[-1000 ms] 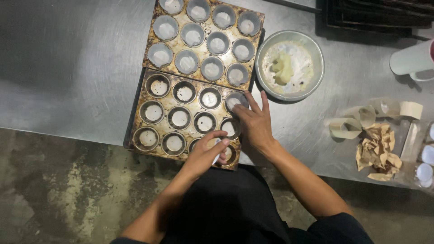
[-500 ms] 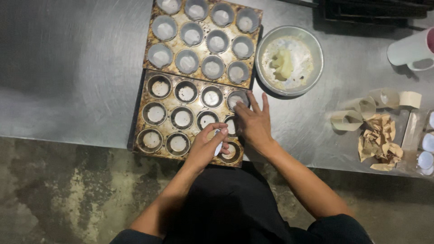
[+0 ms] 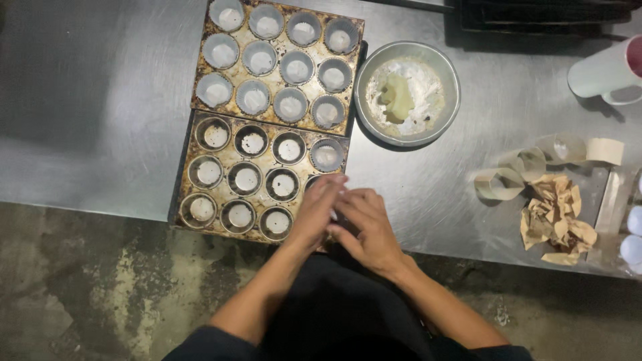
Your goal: The person places paper cupcake liners into the individual wells of a metal muffin tin by hand, moving from the top row to the bottom row.
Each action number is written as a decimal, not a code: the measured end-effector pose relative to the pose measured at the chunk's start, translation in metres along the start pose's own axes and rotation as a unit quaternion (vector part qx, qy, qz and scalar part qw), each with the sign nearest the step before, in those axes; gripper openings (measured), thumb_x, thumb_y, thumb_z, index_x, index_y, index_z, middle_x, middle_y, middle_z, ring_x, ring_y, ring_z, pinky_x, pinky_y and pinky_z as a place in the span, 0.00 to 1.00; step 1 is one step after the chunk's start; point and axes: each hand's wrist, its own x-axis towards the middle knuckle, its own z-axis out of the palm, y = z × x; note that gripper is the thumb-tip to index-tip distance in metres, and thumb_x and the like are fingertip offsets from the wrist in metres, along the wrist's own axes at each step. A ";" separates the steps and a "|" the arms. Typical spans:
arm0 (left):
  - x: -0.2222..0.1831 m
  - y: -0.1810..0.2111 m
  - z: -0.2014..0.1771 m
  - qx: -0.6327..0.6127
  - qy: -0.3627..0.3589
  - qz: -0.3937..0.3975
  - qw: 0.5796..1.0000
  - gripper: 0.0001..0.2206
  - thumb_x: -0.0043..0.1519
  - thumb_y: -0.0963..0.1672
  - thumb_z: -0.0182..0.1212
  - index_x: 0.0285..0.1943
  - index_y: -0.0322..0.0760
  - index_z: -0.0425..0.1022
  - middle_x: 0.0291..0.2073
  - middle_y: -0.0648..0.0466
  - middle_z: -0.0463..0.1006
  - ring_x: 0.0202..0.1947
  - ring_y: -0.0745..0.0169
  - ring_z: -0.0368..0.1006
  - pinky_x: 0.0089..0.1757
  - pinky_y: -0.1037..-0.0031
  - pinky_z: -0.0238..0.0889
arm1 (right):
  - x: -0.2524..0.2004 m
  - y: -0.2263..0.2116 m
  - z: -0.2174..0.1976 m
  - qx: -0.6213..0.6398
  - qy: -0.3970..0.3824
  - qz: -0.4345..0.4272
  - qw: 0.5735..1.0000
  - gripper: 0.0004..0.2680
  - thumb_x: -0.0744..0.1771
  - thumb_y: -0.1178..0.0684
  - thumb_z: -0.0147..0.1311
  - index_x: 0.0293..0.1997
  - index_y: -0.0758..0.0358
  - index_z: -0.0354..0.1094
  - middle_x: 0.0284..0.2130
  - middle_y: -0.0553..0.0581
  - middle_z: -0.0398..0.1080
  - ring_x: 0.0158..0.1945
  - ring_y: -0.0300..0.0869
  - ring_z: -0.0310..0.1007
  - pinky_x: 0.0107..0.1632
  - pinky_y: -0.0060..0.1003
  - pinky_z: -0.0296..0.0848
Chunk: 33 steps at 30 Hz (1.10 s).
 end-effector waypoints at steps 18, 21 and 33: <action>0.054 -0.042 0.075 0.014 0.025 -0.029 0.999 0.24 0.65 0.56 0.57 0.48 0.29 0.76 0.34 0.53 0.75 0.36 0.69 0.68 0.37 0.79 0.62 | -0.029 0.074 -0.036 0.103 0.034 0.248 0.963 0.04 0.63 0.59 0.64 0.34 0.67 0.73 0.35 0.57 0.71 0.41 0.43 0.70 0.46 0.35 0.72; 0.061 -0.035 0.070 0.016 0.049 -0.009 0.999 0.25 0.66 0.56 0.55 0.48 0.28 0.76 0.35 0.53 0.78 0.37 0.68 0.71 0.39 0.80 0.65 | -0.024 0.083 -0.051 0.126 0.067 0.206 0.968 0.04 0.62 0.60 0.66 0.33 0.68 0.75 0.39 0.58 0.73 0.45 0.41 0.72 0.48 0.34 0.70; 0.090 -0.024 0.079 -0.089 0.042 -0.047 0.994 0.35 0.63 0.52 0.61 0.75 0.33 0.53 0.29 0.50 0.71 0.28 0.62 0.74 0.30 0.69 0.76 | 0.087 0.210 -0.082 -0.175 0.223 0.113 0.952 0.04 0.66 0.61 0.59 0.42 0.70 0.76 0.36 0.65 0.78 0.42 0.56 0.77 0.54 0.46 0.65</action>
